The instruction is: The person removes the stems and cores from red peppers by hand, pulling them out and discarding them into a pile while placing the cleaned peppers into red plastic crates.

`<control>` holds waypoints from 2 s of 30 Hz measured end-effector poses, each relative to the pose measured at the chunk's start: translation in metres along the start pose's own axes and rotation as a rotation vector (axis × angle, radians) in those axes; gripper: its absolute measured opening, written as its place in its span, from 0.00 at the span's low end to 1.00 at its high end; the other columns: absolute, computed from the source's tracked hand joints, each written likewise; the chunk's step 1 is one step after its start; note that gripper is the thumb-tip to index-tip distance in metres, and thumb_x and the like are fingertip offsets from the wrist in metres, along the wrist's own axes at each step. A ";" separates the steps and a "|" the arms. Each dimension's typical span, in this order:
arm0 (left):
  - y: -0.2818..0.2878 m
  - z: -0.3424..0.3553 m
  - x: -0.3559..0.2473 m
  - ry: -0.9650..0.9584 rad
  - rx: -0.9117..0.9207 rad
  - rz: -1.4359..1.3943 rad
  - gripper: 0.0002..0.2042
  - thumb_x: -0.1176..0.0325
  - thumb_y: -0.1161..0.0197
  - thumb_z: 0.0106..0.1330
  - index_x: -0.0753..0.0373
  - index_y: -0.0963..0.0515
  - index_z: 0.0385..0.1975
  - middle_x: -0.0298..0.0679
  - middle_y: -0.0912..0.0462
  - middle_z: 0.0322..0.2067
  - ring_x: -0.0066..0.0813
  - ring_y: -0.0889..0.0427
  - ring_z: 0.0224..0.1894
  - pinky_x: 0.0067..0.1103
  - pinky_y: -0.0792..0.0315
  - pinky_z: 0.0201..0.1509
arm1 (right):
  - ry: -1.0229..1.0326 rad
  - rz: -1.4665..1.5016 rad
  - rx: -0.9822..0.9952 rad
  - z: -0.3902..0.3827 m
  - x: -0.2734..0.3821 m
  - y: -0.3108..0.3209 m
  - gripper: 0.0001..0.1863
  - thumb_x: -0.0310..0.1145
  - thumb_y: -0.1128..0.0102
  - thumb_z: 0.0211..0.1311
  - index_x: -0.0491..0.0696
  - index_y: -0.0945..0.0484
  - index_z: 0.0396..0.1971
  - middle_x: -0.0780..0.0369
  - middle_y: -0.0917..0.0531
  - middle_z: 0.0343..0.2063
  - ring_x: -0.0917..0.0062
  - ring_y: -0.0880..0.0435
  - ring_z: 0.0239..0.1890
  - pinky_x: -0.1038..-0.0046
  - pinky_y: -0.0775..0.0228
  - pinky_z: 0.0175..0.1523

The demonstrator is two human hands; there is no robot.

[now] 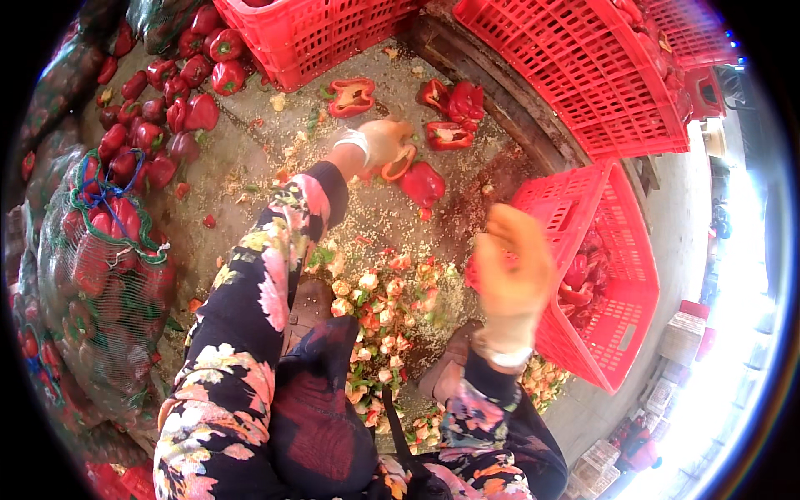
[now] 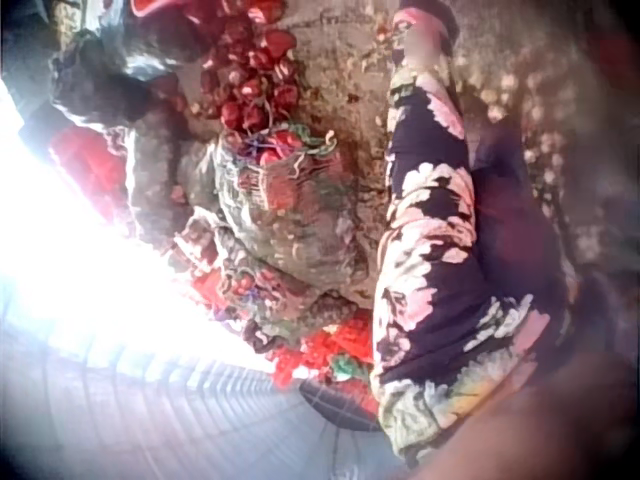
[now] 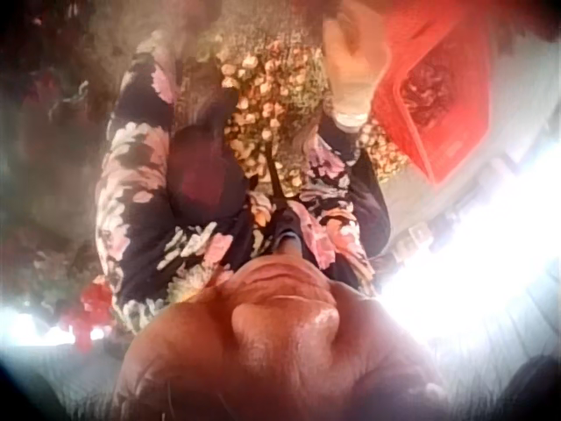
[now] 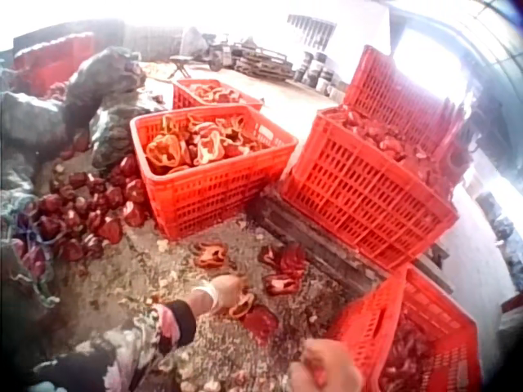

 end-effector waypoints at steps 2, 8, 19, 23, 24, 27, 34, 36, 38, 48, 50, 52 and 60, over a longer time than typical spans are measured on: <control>-0.018 0.001 0.008 0.133 0.097 -0.121 0.15 0.71 0.32 0.52 0.58 0.19 0.43 0.45 0.16 0.41 0.50 0.16 0.43 0.37 0.22 0.44 | 0.278 -0.002 0.066 -0.008 0.006 -0.039 0.20 0.23 0.33 0.54 0.42 0.19 0.49 0.53 0.17 0.46 0.57 0.17 0.48 0.63 0.23 0.54; -0.001 -0.117 -0.013 0.534 0.241 -0.998 0.06 0.67 0.35 0.66 0.62 0.20 0.36 0.33 0.20 0.27 0.22 0.20 0.23 0.22 0.27 0.25 | 0.383 -0.291 0.311 -0.030 -0.014 -0.130 0.32 0.39 0.24 0.48 0.48 0.23 0.55 0.54 0.21 0.51 0.57 0.23 0.56 0.56 0.31 0.60; 0.075 -0.191 -0.084 0.152 0.067 -1.398 0.22 0.59 0.36 0.72 0.68 0.25 0.57 0.40 0.18 0.49 0.27 0.21 0.55 0.29 0.29 0.65 | -0.744 1.431 0.071 -0.040 -0.068 -0.147 0.21 0.46 0.40 0.70 0.41 0.21 0.47 0.61 0.16 0.41 0.76 0.15 0.43 0.71 0.22 0.53; 0.066 -0.196 -0.101 0.323 0.109 -1.620 0.31 0.67 0.26 0.61 0.69 0.29 0.64 0.34 0.19 0.51 0.24 0.20 0.52 0.24 0.26 0.60 | -0.901 1.483 0.028 -0.054 -0.073 -0.155 0.20 0.49 0.40 0.71 0.44 0.18 0.42 0.63 0.16 0.38 0.78 0.17 0.40 0.72 0.24 0.49; 0.064 -0.197 -0.103 0.335 0.141 -1.610 0.32 0.67 0.26 0.61 0.69 0.29 0.64 0.34 0.19 0.51 0.23 0.19 0.51 0.23 0.25 0.59 | -0.880 1.450 0.020 -0.058 -0.076 -0.153 0.20 0.49 0.40 0.72 0.44 0.18 0.41 0.63 0.16 0.38 0.78 0.17 0.39 0.72 0.24 0.48; 0.046 -0.214 -0.089 0.465 0.319 -1.641 0.31 0.67 0.24 0.63 0.68 0.28 0.65 0.34 0.17 0.49 0.22 0.18 0.50 0.23 0.23 0.56 | -0.646 1.089 0.103 -0.059 -0.068 -0.145 0.17 0.44 0.40 0.73 0.43 0.17 0.40 0.64 0.16 0.35 0.81 0.18 0.38 0.74 0.25 0.48; 0.054 -0.228 -0.093 0.426 0.255 -1.581 0.27 0.67 0.27 0.66 0.65 0.27 0.63 0.35 0.16 0.49 0.22 0.17 0.50 0.23 0.22 0.58 | -0.335 0.636 0.375 -0.047 -0.045 -0.132 0.32 0.54 0.34 0.68 0.40 0.22 0.56 0.57 0.17 0.46 0.71 0.17 0.52 0.69 0.26 0.60; 0.066 -0.225 -0.082 0.376 0.161 -1.339 0.26 0.68 0.28 0.67 0.63 0.26 0.63 0.35 0.17 0.49 0.22 0.18 0.52 0.23 0.21 0.57 | -0.026 0.387 0.407 -0.044 -0.019 -0.127 0.38 0.55 0.29 0.63 0.41 0.27 0.62 0.54 0.20 0.51 0.67 0.19 0.55 0.66 0.26 0.61; 0.070 -0.227 -0.089 0.367 0.173 -1.301 0.23 0.70 0.29 0.67 0.63 0.25 0.61 0.35 0.17 0.49 0.24 0.18 0.53 0.25 0.20 0.58 | 0.007 0.390 0.453 -0.045 -0.008 -0.137 0.43 0.48 0.22 0.55 0.44 0.30 0.66 0.52 0.24 0.56 0.63 0.20 0.57 0.64 0.27 0.61; 0.064 -0.233 -0.086 0.391 0.077 -1.194 0.21 0.75 0.29 0.65 0.65 0.23 0.58 0.34 0.18 0.49 0.22 0.19 0.52 0.23 0.21 0.54 | -0.250 0.547 0.220 -0.052 -0.015 -0.146 0.15 0.33 0.26 0.57 0.43 0.18 0.42 0.59 0.17 0.40 0.72 0.17 0.42 0.70 0.24 0.50; 0.066 -0.234 -0.088 0.333 -0.135 -0.976 0.21 0.76 0.30 0.65 0.65 0.23 0.58 0.34 0.19 0.47 0.21 0.20 0.50 0.22 0.23 0.53 | -0.441 0.688 0.147 -0.062 -0.031 -0.155 0.13 0.32 0.28 0.60 0.43 0.18 0.42 0.61 0.16 0.37 0.77 0.18 0.40 0.72 0.24 0.48; 0.072 -0.232 -0.090 0.240 -0.293 -0.740 0.18 0.77 0.31 0.63 0.66 0.23 0.54 0.37 0.22 0.43 0.25 0.21 0.46 0.23 0.25 0.50 | -0.572 0.788 0.076 -0.070 -0.037 -0.160 0.10 0.32 0.33 0.67 0.43 0.18 0.42 0.64 0.15 0.36 0.82 0.20 0.37 0.75 0.25 0.45; 0.111 -0.235 -0.114 0.036 -0.559 -0.415 0.23 0.77 0.28 0.58 0.66 0.25 0.54 0.46 0.23 0.41 0.41 0.21 0.41 0.28 0.27 0.47 | -0.700 1.054 0.139 -0.058 -0.042 -0.178 0.17 0.42 0.38 0.73 0.45 0.20 0.50 0.69 0.20 0.40 0.85 0.25 0.40 0.79 0.31 0.46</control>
Point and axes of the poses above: each hand's wrist, its own z-axis towards the middle knuckle, its own y-axis out of the back of the hand, x = y × z, the point moved 8 cm from there along z, towards the middle knuckle
